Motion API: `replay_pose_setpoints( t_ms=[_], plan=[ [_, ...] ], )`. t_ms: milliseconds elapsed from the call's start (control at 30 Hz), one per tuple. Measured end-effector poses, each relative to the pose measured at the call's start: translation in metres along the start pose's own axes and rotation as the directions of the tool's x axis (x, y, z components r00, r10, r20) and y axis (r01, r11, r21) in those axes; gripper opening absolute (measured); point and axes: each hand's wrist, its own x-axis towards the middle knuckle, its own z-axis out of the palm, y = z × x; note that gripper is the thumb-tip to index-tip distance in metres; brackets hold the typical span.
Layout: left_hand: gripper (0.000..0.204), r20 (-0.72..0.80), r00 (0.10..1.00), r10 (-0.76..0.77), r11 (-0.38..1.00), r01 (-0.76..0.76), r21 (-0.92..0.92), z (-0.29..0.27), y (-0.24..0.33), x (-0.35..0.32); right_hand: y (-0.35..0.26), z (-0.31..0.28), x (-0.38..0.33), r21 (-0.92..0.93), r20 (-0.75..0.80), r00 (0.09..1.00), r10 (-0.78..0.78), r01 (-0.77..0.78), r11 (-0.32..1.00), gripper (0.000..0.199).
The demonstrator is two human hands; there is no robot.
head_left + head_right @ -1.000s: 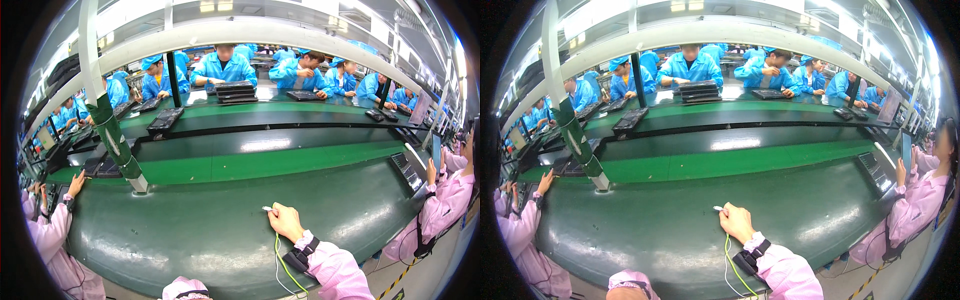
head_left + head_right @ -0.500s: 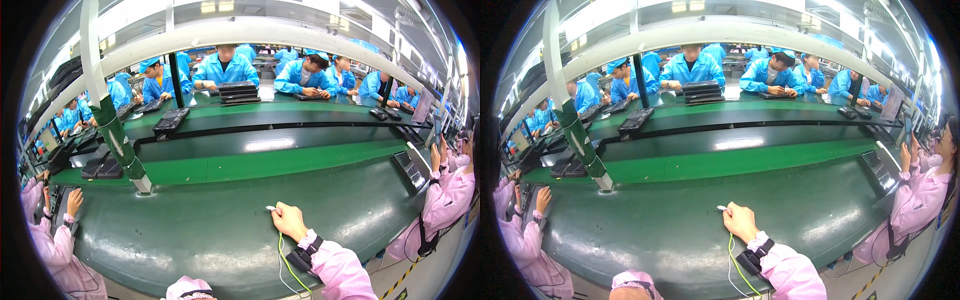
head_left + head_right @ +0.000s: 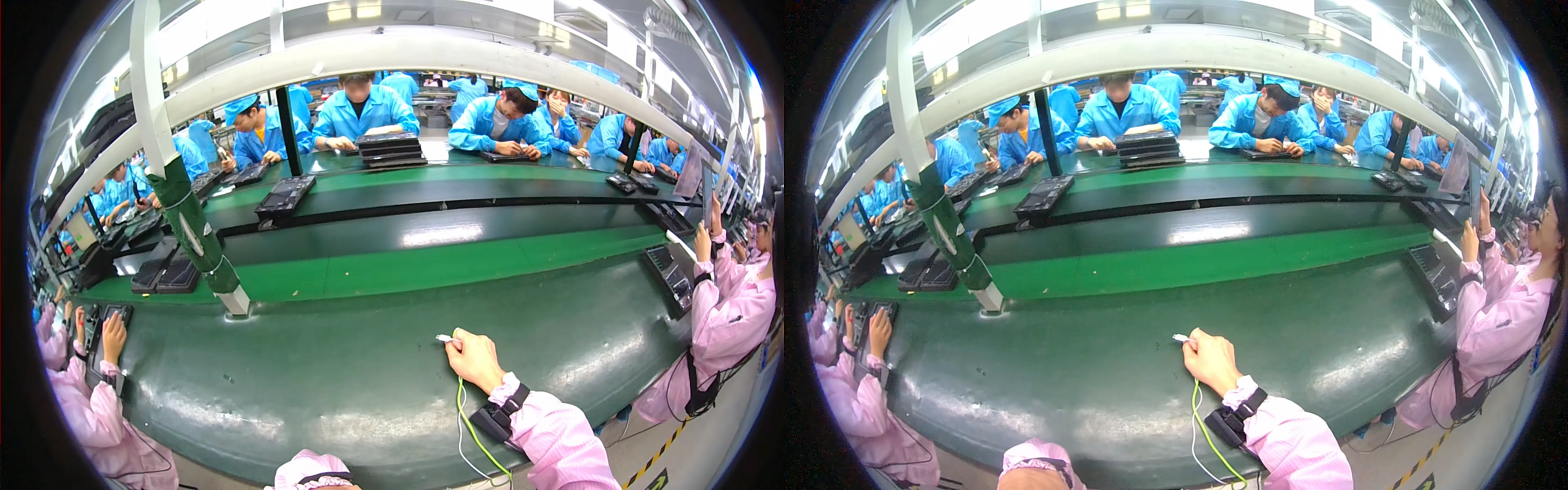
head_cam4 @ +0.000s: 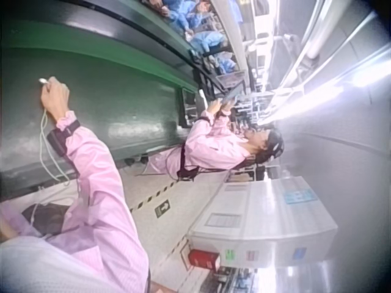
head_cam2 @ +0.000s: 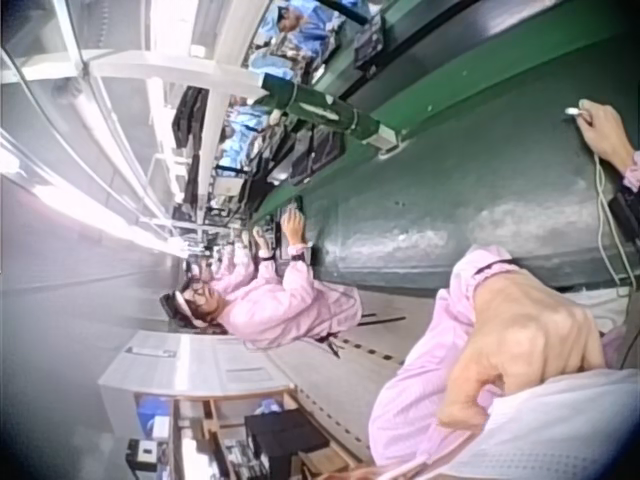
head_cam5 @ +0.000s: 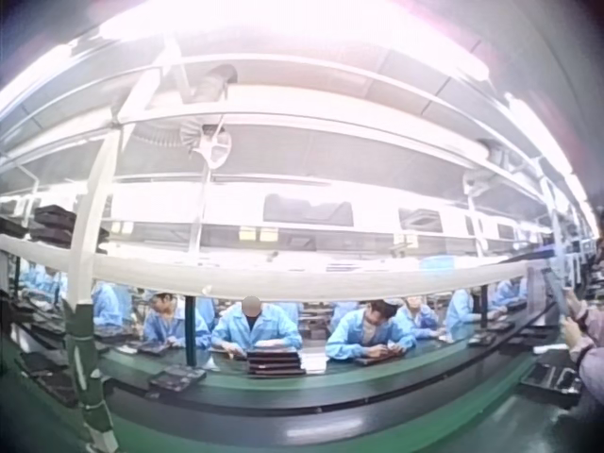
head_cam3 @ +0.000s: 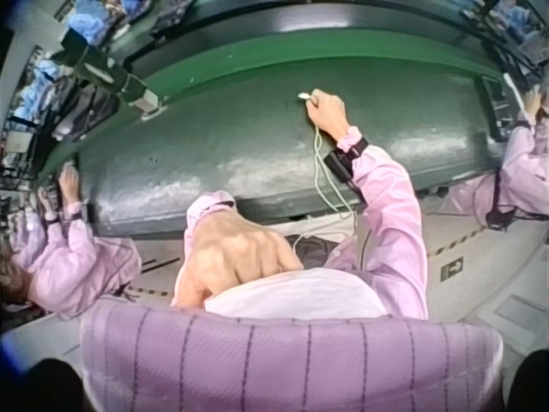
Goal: Testing tablet screens on an industrial assembly line.
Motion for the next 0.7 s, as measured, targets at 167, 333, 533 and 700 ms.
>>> replay_pose_setpoints(
  t_ms=[167, 333, 533, 700],
  plan=[
    [0.044, -0.001, 1.000, 0.003, 1.000, -0.003, -0.006, -0.0001, 0.0008, 0.0001, -0.0008, -0.0013, -0.0001, 0.014, 0.001, 1.000, -0.014, 0.014, 1.000, 0.021],
    [0.044, -0.004, 1.000, 0.000, 1.000, 0.000, 0.000, 0.0008, 0.0016, 0.0010, -0.0029, -0.0031, 0.0011, -0.030, 0.063, 0.998, 0.017, -0.016, 0.999, 0.017],
    [0.044, -0.005, 1.000, 0.013, 1.000, -0.013, -0.002, 0.0007, 0.0013, 0.0008, -0.0011, -0.0019, 0.0006, -0.007, 0.043, 0.999, 0.026, -0.025, 1.000, 0.021],
    [0.044, -0.004, 1.000, 0.010, 1.000, -0.010, -0.005, 0.0004, 0.0019, 0.0014, 0.0008, 0.0006, 0.0010, -0.019, 0.012, 1.000, 0.012, -0.012, 1.000, 0.020]
  ],
)
